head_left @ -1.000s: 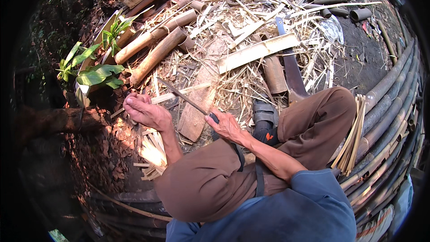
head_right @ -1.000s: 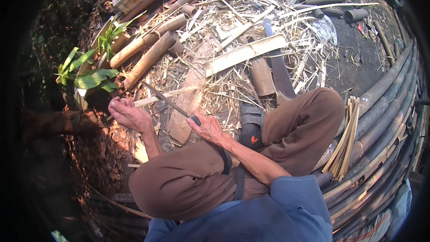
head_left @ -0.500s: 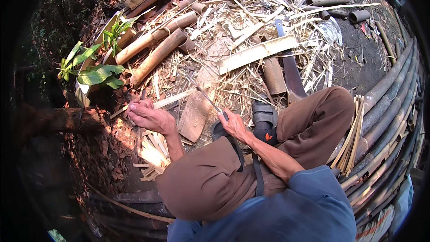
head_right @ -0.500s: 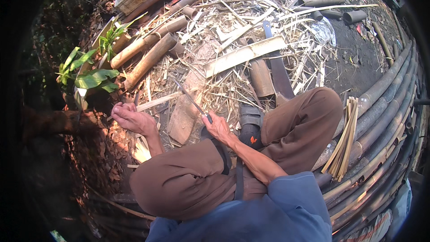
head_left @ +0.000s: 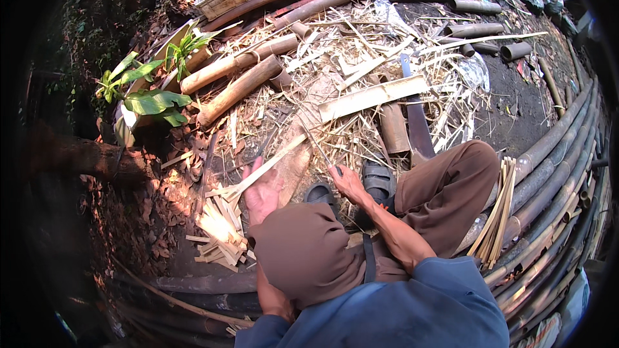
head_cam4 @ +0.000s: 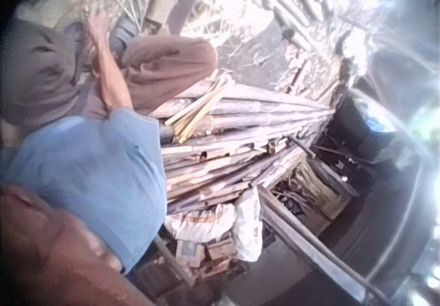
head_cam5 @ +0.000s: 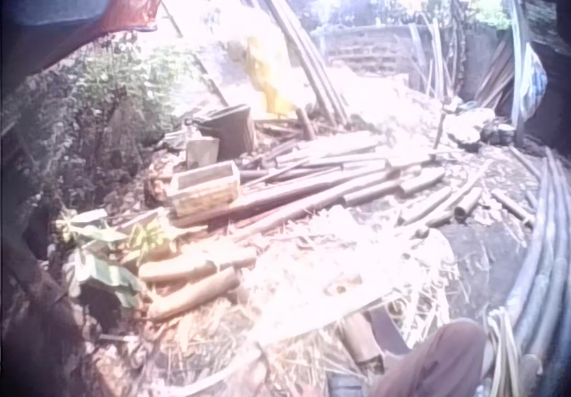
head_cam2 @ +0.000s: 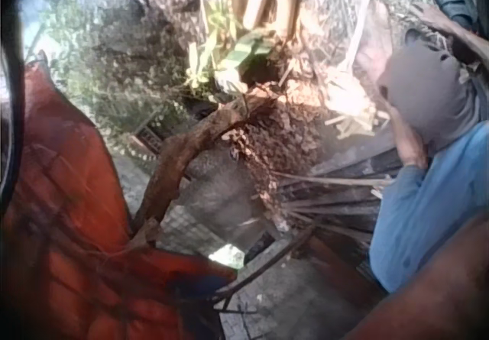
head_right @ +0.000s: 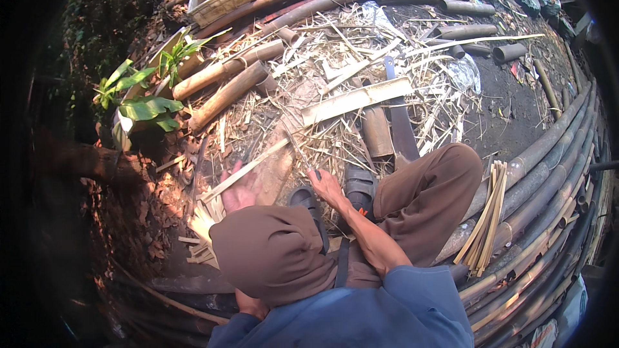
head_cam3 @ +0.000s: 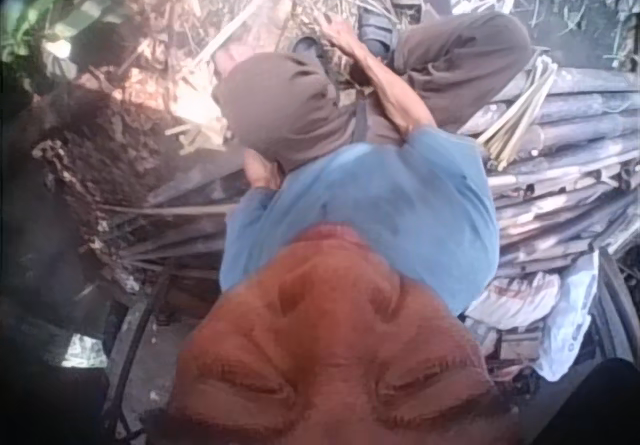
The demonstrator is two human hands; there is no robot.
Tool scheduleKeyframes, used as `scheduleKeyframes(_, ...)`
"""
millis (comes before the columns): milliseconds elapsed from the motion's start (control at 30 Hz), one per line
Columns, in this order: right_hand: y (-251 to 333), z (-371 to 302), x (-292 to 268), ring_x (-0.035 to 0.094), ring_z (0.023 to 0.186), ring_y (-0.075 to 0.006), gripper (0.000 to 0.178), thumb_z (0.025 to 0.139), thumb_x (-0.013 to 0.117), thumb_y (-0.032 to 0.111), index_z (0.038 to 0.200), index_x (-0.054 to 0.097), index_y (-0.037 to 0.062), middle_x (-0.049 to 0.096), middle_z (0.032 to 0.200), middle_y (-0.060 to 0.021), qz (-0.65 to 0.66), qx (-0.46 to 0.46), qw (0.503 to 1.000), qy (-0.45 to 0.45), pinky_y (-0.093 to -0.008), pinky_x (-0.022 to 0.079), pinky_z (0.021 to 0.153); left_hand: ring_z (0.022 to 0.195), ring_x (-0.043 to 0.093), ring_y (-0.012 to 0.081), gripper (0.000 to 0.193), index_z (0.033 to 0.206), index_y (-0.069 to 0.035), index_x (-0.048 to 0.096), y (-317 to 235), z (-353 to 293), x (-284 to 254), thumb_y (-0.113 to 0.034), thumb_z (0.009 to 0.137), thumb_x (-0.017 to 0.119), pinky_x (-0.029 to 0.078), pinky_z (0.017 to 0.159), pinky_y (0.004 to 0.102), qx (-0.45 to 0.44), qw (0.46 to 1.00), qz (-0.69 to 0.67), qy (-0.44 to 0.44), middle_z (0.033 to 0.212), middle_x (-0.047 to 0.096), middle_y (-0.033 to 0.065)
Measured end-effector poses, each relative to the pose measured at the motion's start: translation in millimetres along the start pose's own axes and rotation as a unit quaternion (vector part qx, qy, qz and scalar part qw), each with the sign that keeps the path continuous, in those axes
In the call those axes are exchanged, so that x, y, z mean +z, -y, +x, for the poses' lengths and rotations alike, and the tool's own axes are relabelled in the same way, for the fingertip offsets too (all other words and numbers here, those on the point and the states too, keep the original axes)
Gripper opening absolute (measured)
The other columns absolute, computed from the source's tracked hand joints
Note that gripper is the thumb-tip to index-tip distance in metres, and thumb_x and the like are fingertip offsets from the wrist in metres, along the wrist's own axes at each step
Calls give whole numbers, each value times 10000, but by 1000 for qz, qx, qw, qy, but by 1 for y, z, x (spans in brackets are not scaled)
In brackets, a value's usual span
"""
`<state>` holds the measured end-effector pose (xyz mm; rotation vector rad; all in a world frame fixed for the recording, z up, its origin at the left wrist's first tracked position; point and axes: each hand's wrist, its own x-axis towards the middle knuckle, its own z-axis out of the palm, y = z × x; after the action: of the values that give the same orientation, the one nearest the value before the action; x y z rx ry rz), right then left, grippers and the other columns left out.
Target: The person sits on the ground and uses a machete to split bamboo pieces into thin strips. They repeatedly position bamboo segments, strike them with the machete, and separate the resulting strips, accumulating a pile of split bamboo on the ground.
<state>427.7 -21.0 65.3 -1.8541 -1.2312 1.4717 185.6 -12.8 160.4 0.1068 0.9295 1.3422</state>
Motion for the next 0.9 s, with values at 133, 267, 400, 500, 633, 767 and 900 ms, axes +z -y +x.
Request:
scheduleKeyframes(133, 13, -10, 0, 609, 698, -340, 606, 911, 504, 559, 868, 631, -32, 624, 711, -210, 33, -16, 999, -10, -444, 461, 685, 793, 547, 137, 435, 1226, -8, 518, 27, 35, -42, -347, 961, 580, 459, 697, 269, -181, 968, 100, 140, 892, 590, 52)
scheduleKeyframes(267, 42, -28, -28, 526, 550, -168, 516, 947, 516, 499, 941, 605, -9, 548, 619, -85, 44, -36, 998, -23, -354, 418, 528, 712, 483, 85, 277, 1207, -22, 492, 8, 43, 7, -222, 1016, 507, 441, 661, 234, 58, 941, 323, 88, 794, 496, 0)
scheduleKeyframes(400, 60, -40, -43, 435, 491, -96, 468, 978, 500, 493, 841, 532, 47, 453, 576, 2, 111, -54, 992, 4, -296, 359, 456, 781, 538, 91, 217, 1170, -32, 501, -10, 66, 29, -192, 1038, 438, 488, 727, 249, 266, 893, 357, 64, 860, 552, 14)
scheduleKeyframes(500, 78, -56, -54, 394, 501, -80, 435, 994, 496, 455, 819, 519, 57, 395, 573, 25, 100, -79, 992, 15, -287, 341, 461, 907, 599, 153, 197, 1167, -10, 494, -6, 81, 21, -123, 1021, 423, 510, 865, 308, 372, 852, 363, 61, 974, 612, 81)
scheduleKeyframes(633, 89, -65, -63, 389, 575, -75, 421, 997, 513, 419, 810, 515, 43, 400, 599, 25, 44, -137, 990, 3, -272, 350, 514, 896, 599, 171, 232, 1176, 25, 479, -13, 89, 26, -137, 1011, 464, 503, 863, 333, 432, 824, 366, 42, 980, 611, 99)
scheduleKeyframes(767, 112, -81, -77, 420, 603, -76, 368, 1002, 517, 375, 944, 565, 14, 419, 643, 22, 39, -136, 989, 36, -267, 367, 531, 826, 530, 139, 303, 1184, 18, 485, -25, 65, 75, -242, 1034, 439, 452, 794, 298, 548, 764, 336, 55, 895, 561, 55)
scheduleKeyframes(900, 167, -114, -76, 428, 620, -79, 428, 1022, 471, 353, 1290, 490, 20, 443, 691, 18, 53, -235, 970, 22, -266, 373, 548, 755, 352, 102, 511, 1037, -25, 571, -13, 39, 93, -459, 1045, 302, 282, 727, 258, 415, 879, 165, 164, 805, 427, -8)
